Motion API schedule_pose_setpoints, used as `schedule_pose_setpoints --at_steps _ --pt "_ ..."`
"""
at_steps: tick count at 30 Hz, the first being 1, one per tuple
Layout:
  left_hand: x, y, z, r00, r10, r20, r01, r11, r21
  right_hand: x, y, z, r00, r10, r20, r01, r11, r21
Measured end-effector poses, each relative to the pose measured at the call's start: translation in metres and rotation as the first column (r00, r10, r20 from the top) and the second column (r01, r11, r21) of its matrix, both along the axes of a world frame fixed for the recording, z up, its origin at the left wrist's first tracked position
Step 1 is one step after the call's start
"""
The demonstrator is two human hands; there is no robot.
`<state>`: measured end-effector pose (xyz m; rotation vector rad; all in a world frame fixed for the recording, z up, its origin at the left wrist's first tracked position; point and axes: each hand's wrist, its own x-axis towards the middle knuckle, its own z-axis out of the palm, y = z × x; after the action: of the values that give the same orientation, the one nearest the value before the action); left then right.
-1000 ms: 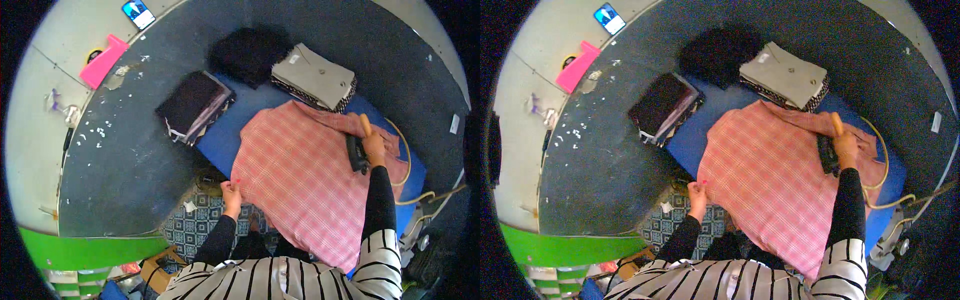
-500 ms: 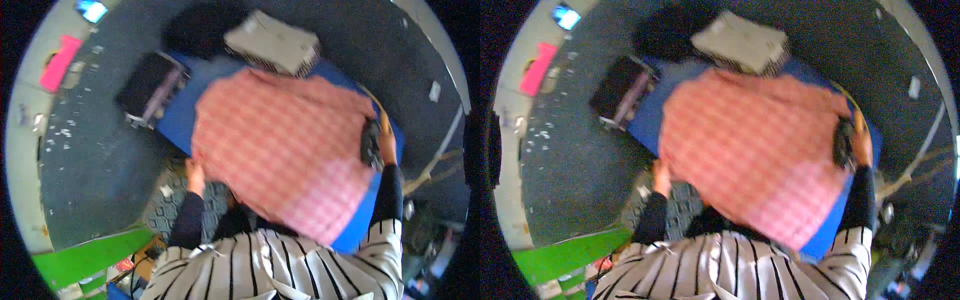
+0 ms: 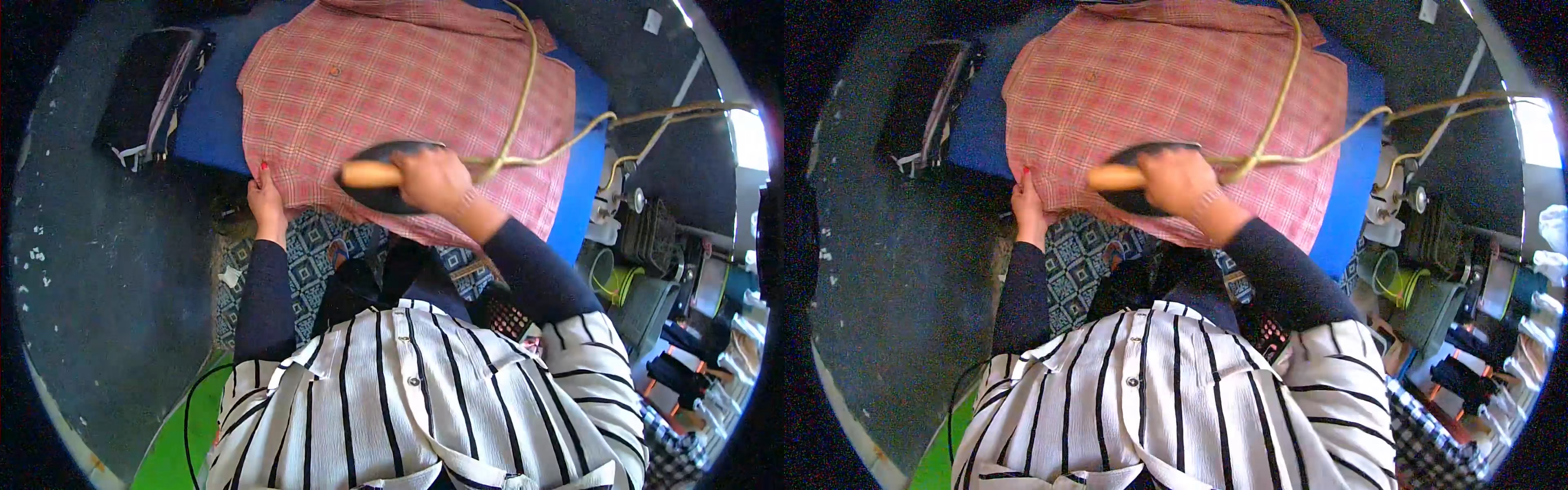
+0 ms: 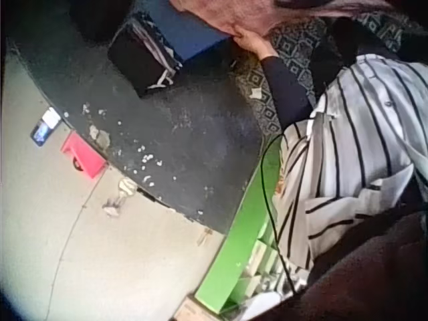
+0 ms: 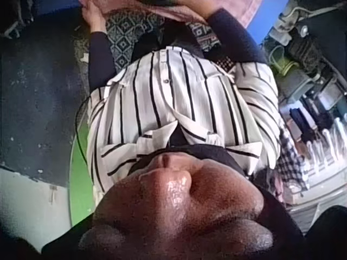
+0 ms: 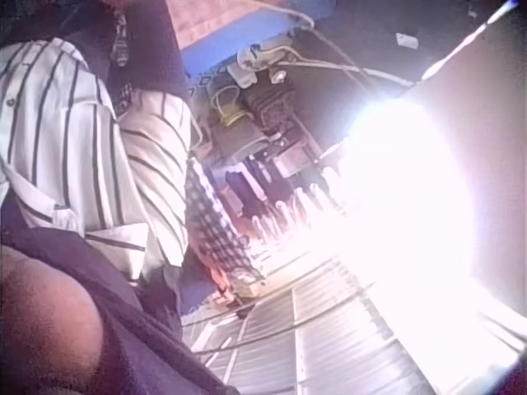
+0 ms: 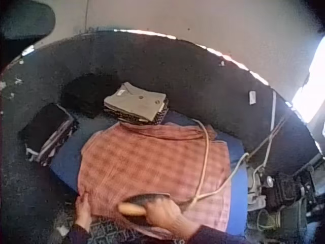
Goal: The person irons a light-colored button-up shirt and a red plaid shirt on a blue ironing board. They smooth the fabric, use a steam iron to press the garments, fold them, and place them on a stack of previously ironed clothes.
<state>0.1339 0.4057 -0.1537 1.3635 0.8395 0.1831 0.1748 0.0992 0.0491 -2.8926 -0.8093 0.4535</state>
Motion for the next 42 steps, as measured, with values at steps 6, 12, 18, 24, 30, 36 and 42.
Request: schedule_pose_setpoints --at_steps 6,12,18,24,30,36,42 --pt "-0.001 -0.004 0.016 0.998 -0.059 -0.016 0.060 0.997 0.043 -0.011 -0.009 -0.003 0.993 -0.114 -0.040 0.111 0.992 -0.063" --pt "-0.002 -0.024 0.058 0.996 0.017 -0.093 -0.029 0.990 -0.135 -0.059 -0.146 0.010 0.856 -0.517 -0.019 0.504 0.841 -0.199" --pt "-0.004 -0.026 0.061 0.992 0.000 -0.130 -0.025 0.982 -0.187 0.020 -0.284 -0.008 0.391 -0.894 0.218 0.919 0.392 -0.041" --pt "-0.045 -0.011 0.049 0.999 0.014 -0.049 -0.027 0.963 -0.268 0.137 -0.424 -0.033 0.161 -0.964 0.209 0.985 0.171 0.026" --pt "-0.100 0.018 0.026 0.903 -0.341 -0.261 0.322 0.940 -0.113 0.174 -0.465 -0.022 0.162 -0.881 0.445 0.970 0.224 0.091" --pt "-0.123 0.024 0.019 0.802 -0.532 -0.273 0.508 0.847 -0.158 0.022 -0.343 0.023 0.606 -0.669 -0.430 0.742 0.280 0.610" --pt "-0.156 0.055 -0.042 0.712 -0.687 -0.143 0.661 0.725 -0.194 -0.196 -0.274 -0.051 -0.132 -0.521 -0.843 0.990 -0.021 -0.142"
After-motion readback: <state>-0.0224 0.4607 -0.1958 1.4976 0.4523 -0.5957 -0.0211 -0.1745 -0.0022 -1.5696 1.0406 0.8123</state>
